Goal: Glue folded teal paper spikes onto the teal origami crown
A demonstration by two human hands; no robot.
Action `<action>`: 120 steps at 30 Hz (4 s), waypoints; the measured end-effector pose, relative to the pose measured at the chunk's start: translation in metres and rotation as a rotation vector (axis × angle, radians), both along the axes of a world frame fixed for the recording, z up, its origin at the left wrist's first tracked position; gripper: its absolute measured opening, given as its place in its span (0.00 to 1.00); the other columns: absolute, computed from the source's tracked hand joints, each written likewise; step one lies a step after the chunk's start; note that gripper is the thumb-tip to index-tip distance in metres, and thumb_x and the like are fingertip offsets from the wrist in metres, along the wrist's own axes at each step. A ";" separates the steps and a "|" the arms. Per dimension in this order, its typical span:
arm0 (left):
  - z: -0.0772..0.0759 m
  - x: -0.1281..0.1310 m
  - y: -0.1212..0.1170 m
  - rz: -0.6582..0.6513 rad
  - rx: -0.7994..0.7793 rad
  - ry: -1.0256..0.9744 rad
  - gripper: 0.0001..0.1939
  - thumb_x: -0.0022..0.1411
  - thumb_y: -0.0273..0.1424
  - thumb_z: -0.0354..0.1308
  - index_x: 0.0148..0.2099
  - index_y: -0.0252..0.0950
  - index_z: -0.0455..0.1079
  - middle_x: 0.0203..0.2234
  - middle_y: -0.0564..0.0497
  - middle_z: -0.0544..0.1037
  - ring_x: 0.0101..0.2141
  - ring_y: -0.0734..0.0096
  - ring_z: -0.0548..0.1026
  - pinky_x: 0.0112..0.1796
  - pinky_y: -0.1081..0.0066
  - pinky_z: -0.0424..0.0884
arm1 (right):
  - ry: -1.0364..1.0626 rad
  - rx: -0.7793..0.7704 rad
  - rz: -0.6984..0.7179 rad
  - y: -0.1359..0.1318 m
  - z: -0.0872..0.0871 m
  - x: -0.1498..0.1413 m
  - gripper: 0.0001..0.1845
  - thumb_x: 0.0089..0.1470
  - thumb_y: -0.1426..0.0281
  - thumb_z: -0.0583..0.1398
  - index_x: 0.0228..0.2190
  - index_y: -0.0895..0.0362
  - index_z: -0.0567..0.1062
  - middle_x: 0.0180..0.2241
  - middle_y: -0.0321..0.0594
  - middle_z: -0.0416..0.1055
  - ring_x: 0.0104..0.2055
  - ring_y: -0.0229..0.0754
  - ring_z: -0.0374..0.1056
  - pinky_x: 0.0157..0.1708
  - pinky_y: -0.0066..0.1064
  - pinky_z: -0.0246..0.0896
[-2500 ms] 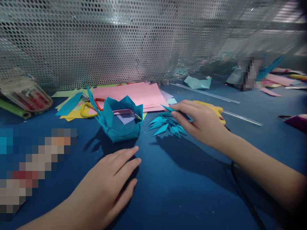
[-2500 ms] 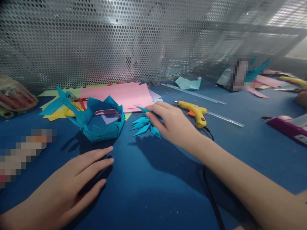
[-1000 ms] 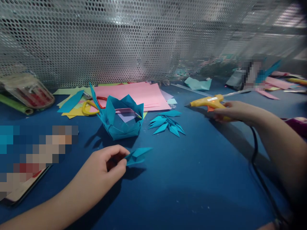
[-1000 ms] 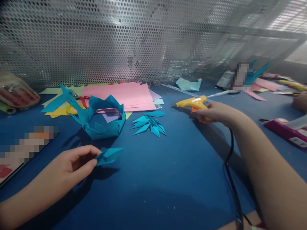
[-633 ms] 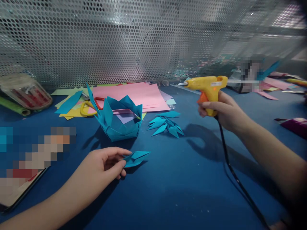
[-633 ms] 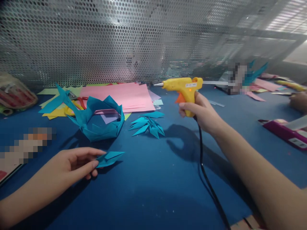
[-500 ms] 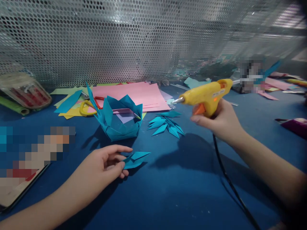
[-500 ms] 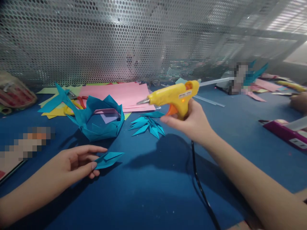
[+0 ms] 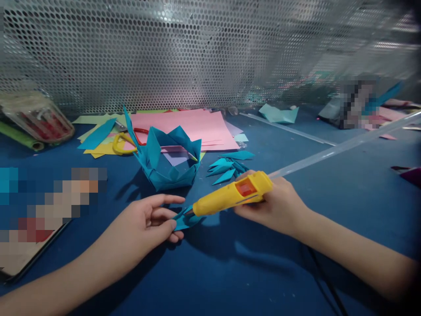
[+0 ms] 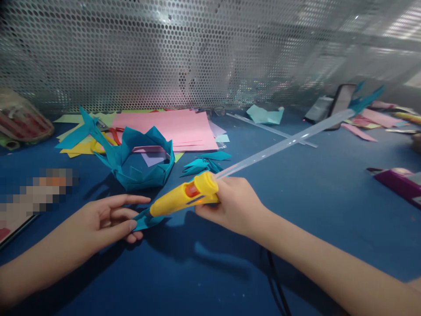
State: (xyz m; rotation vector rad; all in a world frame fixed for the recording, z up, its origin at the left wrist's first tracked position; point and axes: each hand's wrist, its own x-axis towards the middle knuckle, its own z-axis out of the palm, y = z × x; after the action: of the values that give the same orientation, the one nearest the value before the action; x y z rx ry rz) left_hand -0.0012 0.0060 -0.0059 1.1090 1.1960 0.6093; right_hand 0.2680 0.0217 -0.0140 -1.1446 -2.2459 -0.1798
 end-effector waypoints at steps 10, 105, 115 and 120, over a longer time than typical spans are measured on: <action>0.002 0.001 0.001 0.013 -0.005 0.054 0.18 0.49 0.30 0.66 0.45 0.37 0.76 0.21 0.58 0.82 0.24 0.73 0.80 0.31 0.77 0.75 | -0.152 -0.116 0.008 -0.001 -0.009 0.011 0.06 0.55 0.67 0.58 0.30 0.55 0.73 0.24 0.39 0.75 0.24 0.40 0.72 0.24 0.27 0.61; 0.002 -0.002 -0.013 -0.063 0.341 0.232 0.14 0.59 0.32 0.63 0.48 0.46 0.79 0.40 0.55 0.86 0.36 0.67 0.85 0.37 0.78 0.80 | -0.046 -0.139 0.224 -0.003 -0.002 0.010 0.03 0.58 0.69 0.58 0.35 0.54 0.72 0.23 0.34 0.72 0.22 0.36 0.67 0.24 0.27 0.59; 0.008 0.002 -0.012 -0.011 0.373 0.231 0.15 0.56 0.33 0.62 0.46 0.42 0.80 0.36 0.53 0.87 0.31 0.66 0.85 0.33 0.77 0.82 | -0.034 -0.079 0.255 -0.002 -0.002 0.010 0.08 0.63 0.64 0.55 0.36 0.53 0.71 0.23 0.33 0.72 0.21 0.35 0.67 0.23 0.26 0.57; 0.006 0.000 -0.012 0.021 0.338 0.171 0.13 0.56 0.32 0.63 0.45 0.43 0.80 0.36 0.54 0.87 0.30 0.69 0.85 0.32 0.79 0.81 | -0.031 -0.107 0.201 -0.005 0.001 0.010 0.12 0.64 0.59 0.55 0.35 0.52 0.72 0.22 0.33 0.72 0.20 0.35 0.66 0.22 0.26 0.56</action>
State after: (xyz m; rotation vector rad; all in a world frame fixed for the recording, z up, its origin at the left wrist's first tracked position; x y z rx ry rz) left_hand -0.0014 -0.0056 0.0003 1.4578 1.2815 0.7644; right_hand 0.2779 0.0172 -0.0128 -0.9674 -2.4057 0.0038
